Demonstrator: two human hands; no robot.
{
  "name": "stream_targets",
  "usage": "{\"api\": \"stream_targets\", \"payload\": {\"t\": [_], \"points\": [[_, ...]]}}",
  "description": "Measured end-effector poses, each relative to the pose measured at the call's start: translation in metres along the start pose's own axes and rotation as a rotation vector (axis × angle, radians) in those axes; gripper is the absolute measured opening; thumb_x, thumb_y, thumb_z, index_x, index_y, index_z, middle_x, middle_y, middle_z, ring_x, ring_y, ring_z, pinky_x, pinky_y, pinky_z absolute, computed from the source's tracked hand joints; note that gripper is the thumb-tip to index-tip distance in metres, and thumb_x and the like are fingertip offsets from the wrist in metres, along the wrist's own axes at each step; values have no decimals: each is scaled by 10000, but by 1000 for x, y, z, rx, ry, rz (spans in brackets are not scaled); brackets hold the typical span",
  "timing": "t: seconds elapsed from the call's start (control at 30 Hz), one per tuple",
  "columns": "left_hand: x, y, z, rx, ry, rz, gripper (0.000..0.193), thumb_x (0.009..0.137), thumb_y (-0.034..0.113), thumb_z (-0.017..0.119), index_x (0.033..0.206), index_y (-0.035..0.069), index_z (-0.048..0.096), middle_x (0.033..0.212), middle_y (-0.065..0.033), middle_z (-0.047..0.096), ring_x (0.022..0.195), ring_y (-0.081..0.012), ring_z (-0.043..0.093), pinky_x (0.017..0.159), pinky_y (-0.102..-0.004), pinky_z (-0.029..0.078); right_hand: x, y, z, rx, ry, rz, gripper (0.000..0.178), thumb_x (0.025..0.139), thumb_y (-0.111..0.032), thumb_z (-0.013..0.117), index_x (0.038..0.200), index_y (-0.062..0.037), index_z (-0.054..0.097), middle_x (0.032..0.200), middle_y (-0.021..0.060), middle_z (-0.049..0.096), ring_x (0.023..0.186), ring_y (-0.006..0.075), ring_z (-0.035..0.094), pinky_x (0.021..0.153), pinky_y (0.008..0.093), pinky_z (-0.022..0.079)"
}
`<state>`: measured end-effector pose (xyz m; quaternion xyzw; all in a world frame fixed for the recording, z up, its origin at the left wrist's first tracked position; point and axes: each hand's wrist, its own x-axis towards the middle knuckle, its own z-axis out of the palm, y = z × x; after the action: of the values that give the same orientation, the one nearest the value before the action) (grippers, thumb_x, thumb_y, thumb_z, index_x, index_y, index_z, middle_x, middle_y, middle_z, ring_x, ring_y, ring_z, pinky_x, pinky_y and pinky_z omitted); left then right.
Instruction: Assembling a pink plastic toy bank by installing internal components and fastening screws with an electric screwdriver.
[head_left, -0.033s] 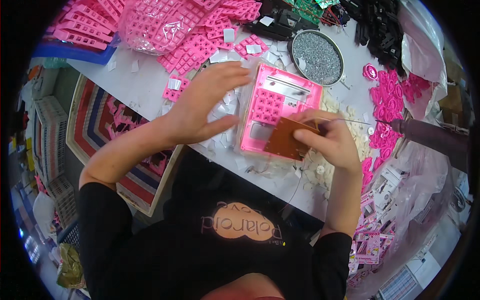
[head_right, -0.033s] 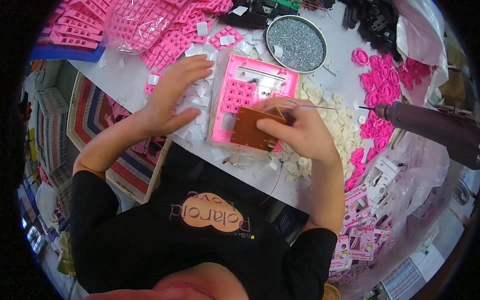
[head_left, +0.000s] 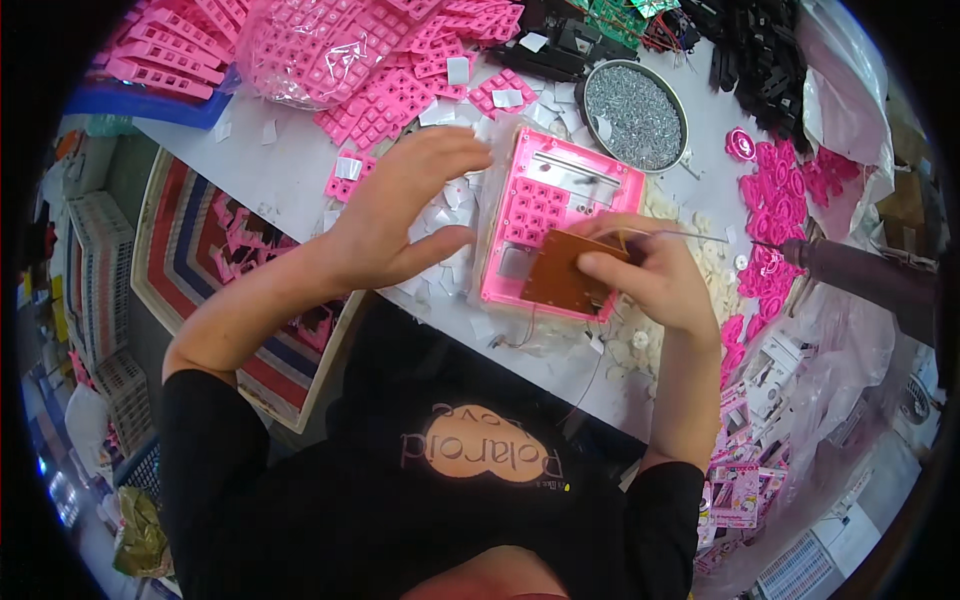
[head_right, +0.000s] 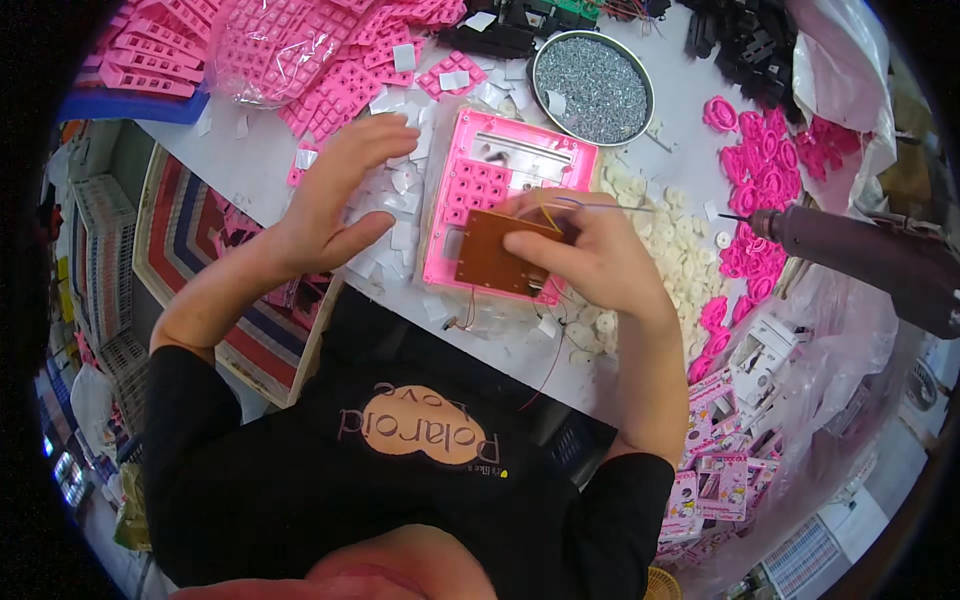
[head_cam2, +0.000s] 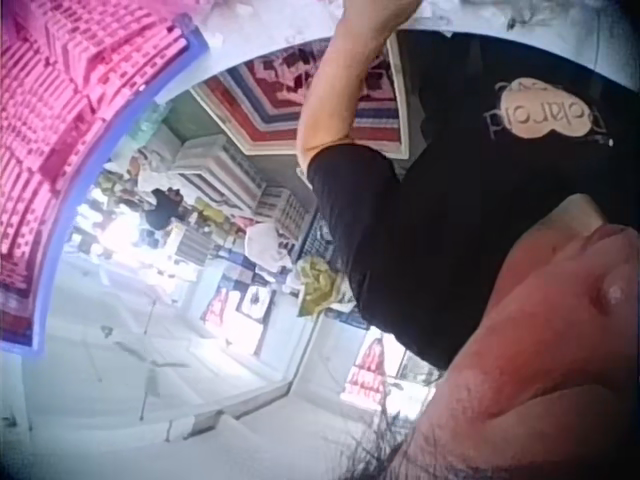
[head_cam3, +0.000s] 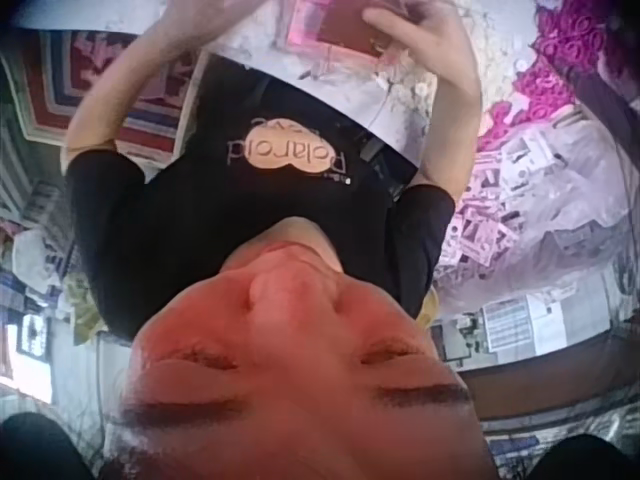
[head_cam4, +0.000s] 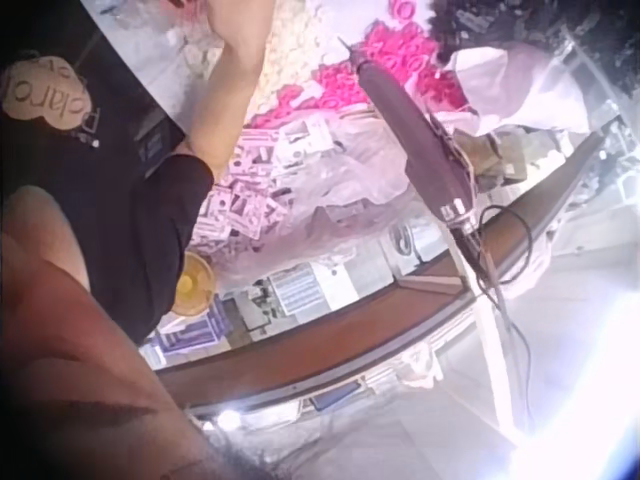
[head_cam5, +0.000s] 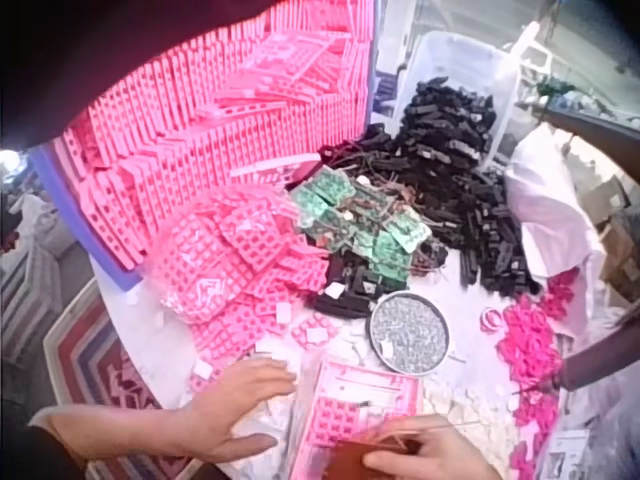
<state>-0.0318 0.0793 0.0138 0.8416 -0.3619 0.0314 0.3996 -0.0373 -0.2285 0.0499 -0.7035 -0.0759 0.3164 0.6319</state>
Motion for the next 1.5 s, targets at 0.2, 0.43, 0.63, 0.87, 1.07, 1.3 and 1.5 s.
{"api": "stream_targets", "payload": {"t": [0.2, 0.43, 0.63, 0.87, 1.07, 1.3, 1.5], "points": [[-14, 10, 7, -54, 43, -12, 452, 834, 133, 718, 1249, 22, 580, 1212, -159, 607, 1162, -361, 554, 1014, -465, 420, 40, 3, 9, -114, 118, 113, 195, 921, -88, 710, 1083, 9, 663, 972, 37, 686, 857, 87, 621, 741, 248, 508], [-20, 5, 14, -57, 56, -21, 432, 799, 111, 727, 1205, 35, 602, 1150, -138, 632, 1093, -352, 581, 969, -459, 433, 44, 5, 14, -570, 217, -65, 295, 873, -129, 719, 1123, 21, 681, 921, 197, 717, 766, 292, 704, 703, 370, 540], [-15, 7, 23, -55, 58, 39, 429, 753, 75, 736, 1162, 39, 613, 1102, -125, 643, 1021, -342, 599, 902, -445, 449, 47, -2, 27, -733, 279, -204, 269, 860, -129, 724, 1084, 12, 678, 911, 213, 697, 805, 375, 682, 722, 425, 526], [-4, 9, 25, -41, 64, 68, 422, 740, 75, 751, 1136, 47, 611, 1075, -118, 641, 982, -330, 601, 871, -437, 448, 42, -2, 23, -782, 265, -192, 264, 855, -126, 733, 1075, 6, 669, 902, 202, 691, 815, 371, 676, 717, 431, 521], [2, 11, 28, -25, 84, 92, 417, 728, 51, 756, 1119, 48, 612, 1057, -116, 642, 957, -318, 609, 843, -422, 454, 47, -3, 29, -811, 314, -256, 239, 851, -125, 725, 1047, -2, 665, 901, 196, 696, 830, 372, 677, 723, 447, 517], [3, 7, 26, 2, 89, 103, 392, 726, 32, 752, 1093, 43, 615, 1020, -122, 646, 908, -322, 616, 807, -415, 464, 46, -8, 24, -905, 213, -142, 288, 862, -109, 725, 1127, -16, 662, 950, 198, 716, 887, 370, 697, 775, 414, 538], [7, 16, 25, 208, -122, 174, 448, 777, 203, 760, 1181, 62, 628, 1209, -85, 636, 1174, -281, 585, 1018, -500, 391, 43, -13, 34, -919, 378, -150, 423, 830, -124, 762, 1206, -10, 604, 1068, 218, 689, 947, 375, 681, 785, 420, 541]]}}
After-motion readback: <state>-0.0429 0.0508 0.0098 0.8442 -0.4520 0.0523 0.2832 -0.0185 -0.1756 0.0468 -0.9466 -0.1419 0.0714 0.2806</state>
